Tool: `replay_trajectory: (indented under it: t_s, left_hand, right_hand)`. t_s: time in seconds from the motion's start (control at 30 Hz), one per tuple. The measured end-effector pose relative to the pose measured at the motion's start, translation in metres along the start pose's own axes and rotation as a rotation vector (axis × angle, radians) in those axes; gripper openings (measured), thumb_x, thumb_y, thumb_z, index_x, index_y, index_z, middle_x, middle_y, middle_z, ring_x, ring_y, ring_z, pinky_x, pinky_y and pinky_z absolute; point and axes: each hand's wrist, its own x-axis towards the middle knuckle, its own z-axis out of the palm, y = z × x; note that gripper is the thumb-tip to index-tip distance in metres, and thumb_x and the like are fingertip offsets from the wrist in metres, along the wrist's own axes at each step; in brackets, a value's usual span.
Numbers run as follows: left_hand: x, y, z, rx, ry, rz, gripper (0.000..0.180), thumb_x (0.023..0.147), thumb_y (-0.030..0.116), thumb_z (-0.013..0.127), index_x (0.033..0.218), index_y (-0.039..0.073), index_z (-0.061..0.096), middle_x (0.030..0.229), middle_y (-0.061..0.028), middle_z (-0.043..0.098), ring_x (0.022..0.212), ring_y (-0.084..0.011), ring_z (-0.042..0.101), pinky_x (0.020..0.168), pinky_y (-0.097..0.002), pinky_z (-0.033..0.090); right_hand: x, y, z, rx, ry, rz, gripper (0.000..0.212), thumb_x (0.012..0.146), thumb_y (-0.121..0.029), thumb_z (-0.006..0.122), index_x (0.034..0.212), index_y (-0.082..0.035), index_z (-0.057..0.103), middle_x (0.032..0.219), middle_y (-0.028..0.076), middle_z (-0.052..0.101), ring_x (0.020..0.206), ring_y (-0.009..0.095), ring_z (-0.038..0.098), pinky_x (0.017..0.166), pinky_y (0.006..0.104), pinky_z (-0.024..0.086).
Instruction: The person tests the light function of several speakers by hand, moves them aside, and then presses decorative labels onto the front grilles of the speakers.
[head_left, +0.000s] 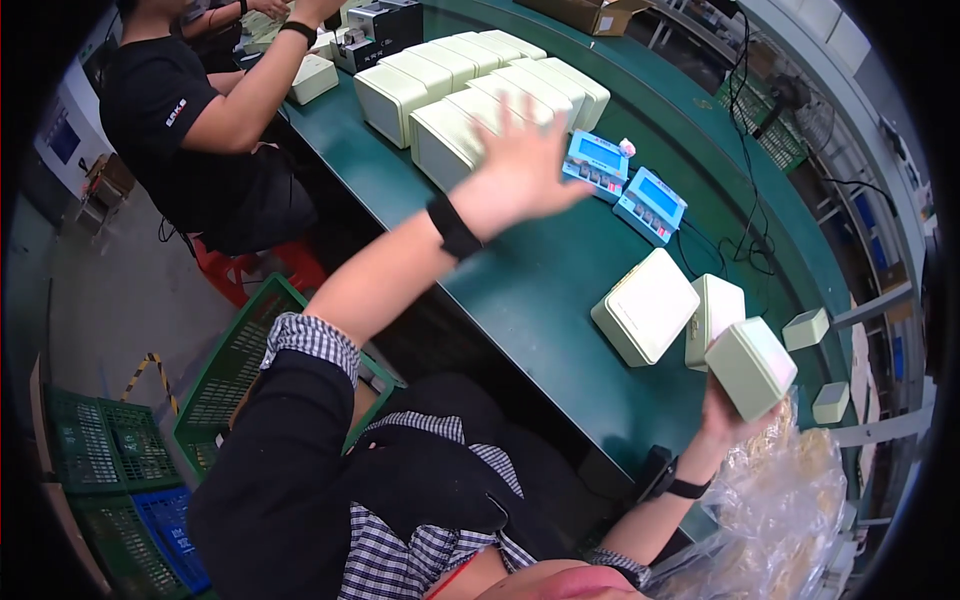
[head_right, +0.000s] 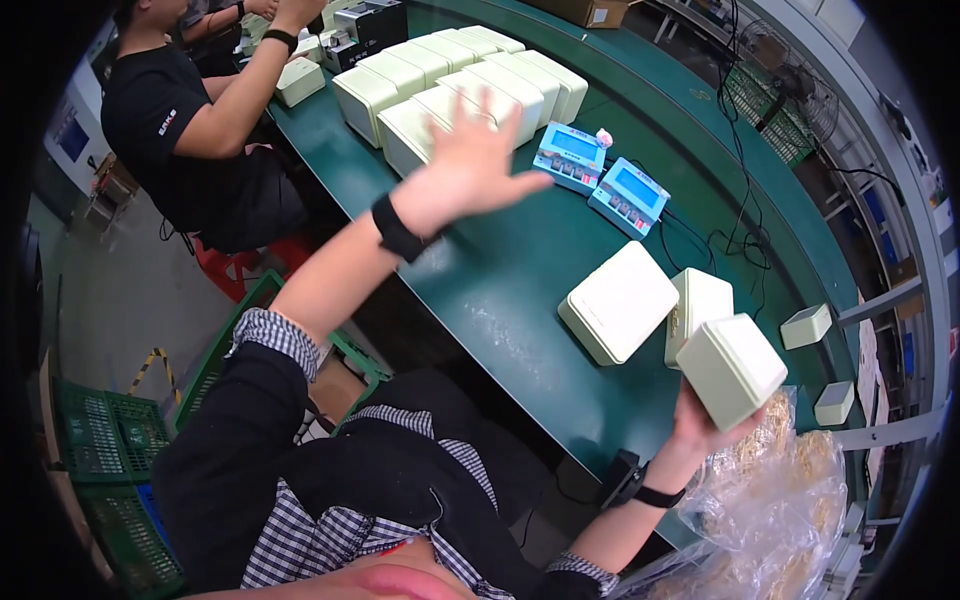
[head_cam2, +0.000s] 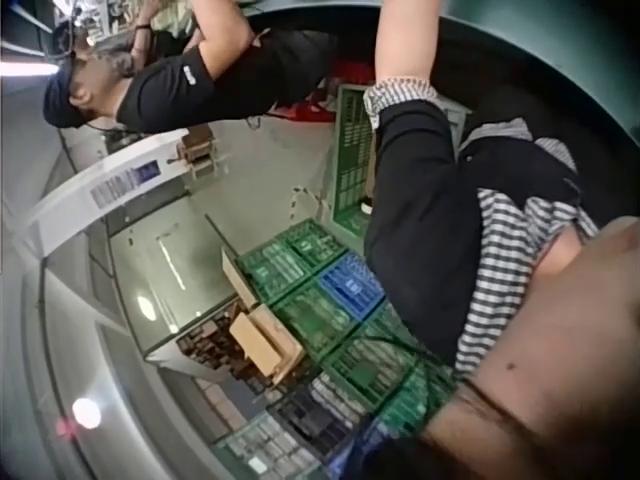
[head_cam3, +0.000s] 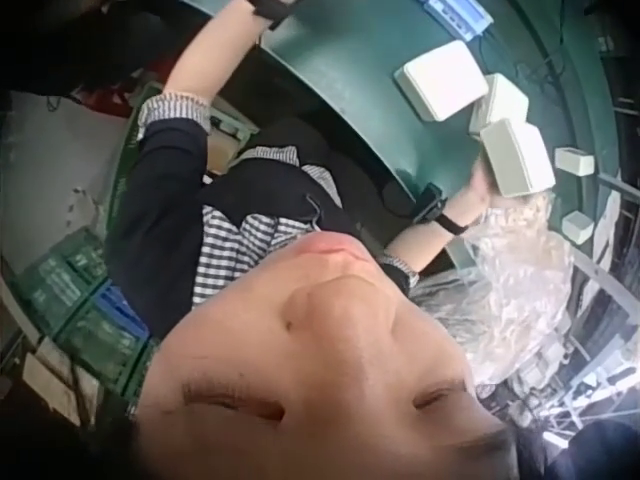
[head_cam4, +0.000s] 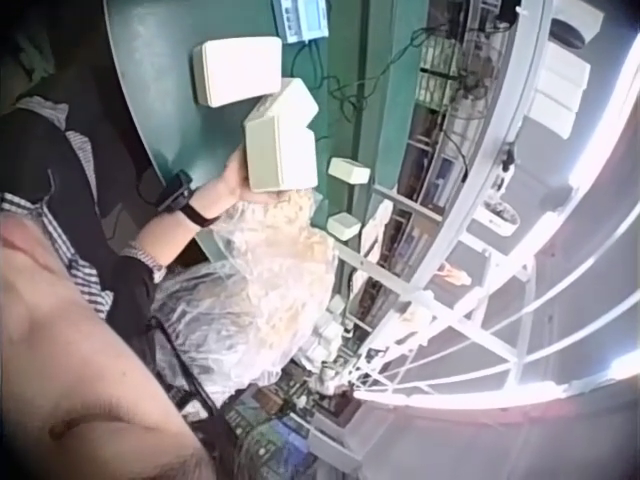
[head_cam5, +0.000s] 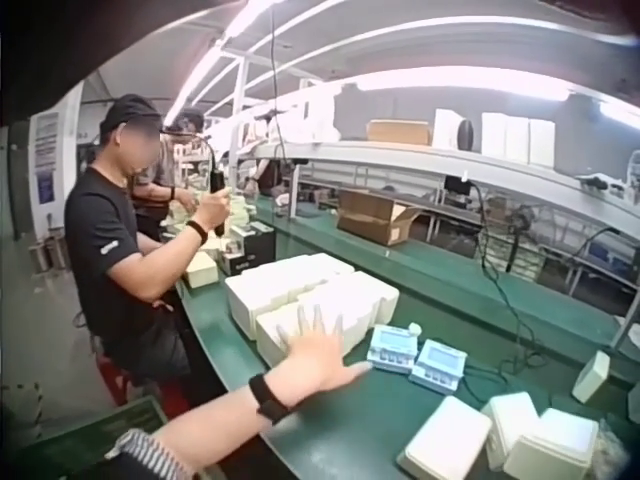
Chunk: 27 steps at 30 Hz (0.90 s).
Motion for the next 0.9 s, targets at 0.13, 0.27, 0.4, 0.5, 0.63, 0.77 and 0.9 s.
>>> replay_trajectory:
  t_s: [0.13, 0.27, 0.4, 0.5, 0.63, 0.77, 0.9]
  left_hand:
    - [0.009, -0.038, 0.017, 0.113, -0.339, -0.170, 0.084, 0.089, 0.061, 0.056, 0.153, 0.014, 0.029, 0.154, -0.0265, 0.029, 0.141, -0.0510, 0.025, 0.097, -0.0798, 0.027]
    - [-0.015, -0.048, 0.025, 0.172, -0.219, -0.062, 0.079, 0.088, 0.053, 0.062, 0.152, 0.018, 0.032, 0.152, -0.0255, 0.033, 0.139, -0.0500, 0.029, 0.094, -0.0795, 0.030]
    - [-0.036, -0.060, 0.020, 0.151, -0.104, 0.111, 0.076, 0.086, 0.044, 0.068, 0.150, 0.019, 0.036, 0.150, -0.0225, 0.037, 0.138, -0.0478, 0.033, 0.094, -0.0790, 0.032]
    - [-0.041, -0.060, 0.016, 0.058, -0.017, 0.285, 0.071, 0.083, 0.037, 0.071, 0.145, 0.021, 0.042, 0.148, -0.0193, 0.041, 0.135, -0.0444, 0.040, 0.092, -0.0774, 0.034]
    - [-0.054, -0.059, 0.007, 0.005, -0.036, 0.366, 0.066, 0.083, 0.035, 0.071, 0.142, 0.021, 0.047, 0.147, -0.0173, 0.043, 0.134, -0.0430, 0.042, 0.095, -0.0746, 0.034]
    - [-0.064, -0.080, -0.008, -0.174, -0.087, 0.661, 0.065, 0.082, 0.037, 0.073, 0.140, 0.021, 0.049, 0.146, -0.0175, 0.044, 0.134, -0.0444, 0.042, 0.099, -0.0707, 0.034]
    - [-0.052, -0.105, -0.021, -0.487, -0.310, 0.867, 0.073, 0.078, 0.048, 0.074, 0.140, 0.018, 0.051, 0.149, -0.0177, 0.041, 0.138, -0.0434, 0.036, 0.110, -0.0624, 0.026]
  right_hand:
    - [-0.027, 0.010, -0.002, 0.136, -0.037, -0.085, 0.076, 0.077, -0.040, 0.069, 0.142, -0.007, 0.047, 0.147, 0.019, 0.044, 0.139, 0.042, 0.034, 0.116, 0.0636, 0.021]
    - [-0.055, 0.024, -0.001, 0.171, 0.058, -0.203, 0.081, 0.078, -0.040, 0.069, 0.146, -0.006, 0.042, 0.150, 0.020, 0.038, 0.141, 0.045, 0.029, 0.117, 0.0638, 0.019]
    - [-0.072, 0.032, -0.030, 0.223, -0.105, -0.157, 0.087, 0.077, -0.041, 0.069, 0.149, -0.005, 0.036, 0.154, 0.021, 0.033, 0.142, 0.048, 0.024, 0.117, 0.0650, 0.017]
    - [-0.074, 0.044, -0.039, 0.085, 0.055, -0.297, 0.089, 0.082, -0.053, 0.061, 0.154, -0.012, 0.029, 0.156, 0.017, 0.031, 0.142, 0.044, 0.028, 0.116, 0.0649, 0.016]
    - [-0.086, 0.051, -0.045, 0.081, 0.161, -0.305, 0.088, 0.078, -0.046, 0.065, 0.152, -0.009, 0.033, 0.155, 0.019, 0.032, 0.142, 0.048, 0.026, 0.116, 0.0656, 0.016]
    - [-0.100, 0.052, -0.053, 0.073, 0.127, -0.291, 0.085, 0.081, -0.049, 0.061, 0.152, -0.011, 0.034, 0.155, 0.017, 0.034, 0.142, 0.046, 0.029, 0.116, 0.0658, 0.016]
    - [-0.105, 0.051, -0.057, 0.053, -0.002, -0.198, 0.082, 0.082, -0.051, 0.058, 0.151, -0.012, 0.035, 0.153, 0.015, 0.038, 0.141, 0.042, 0.033, 0.116, 0.0634, 0.021]
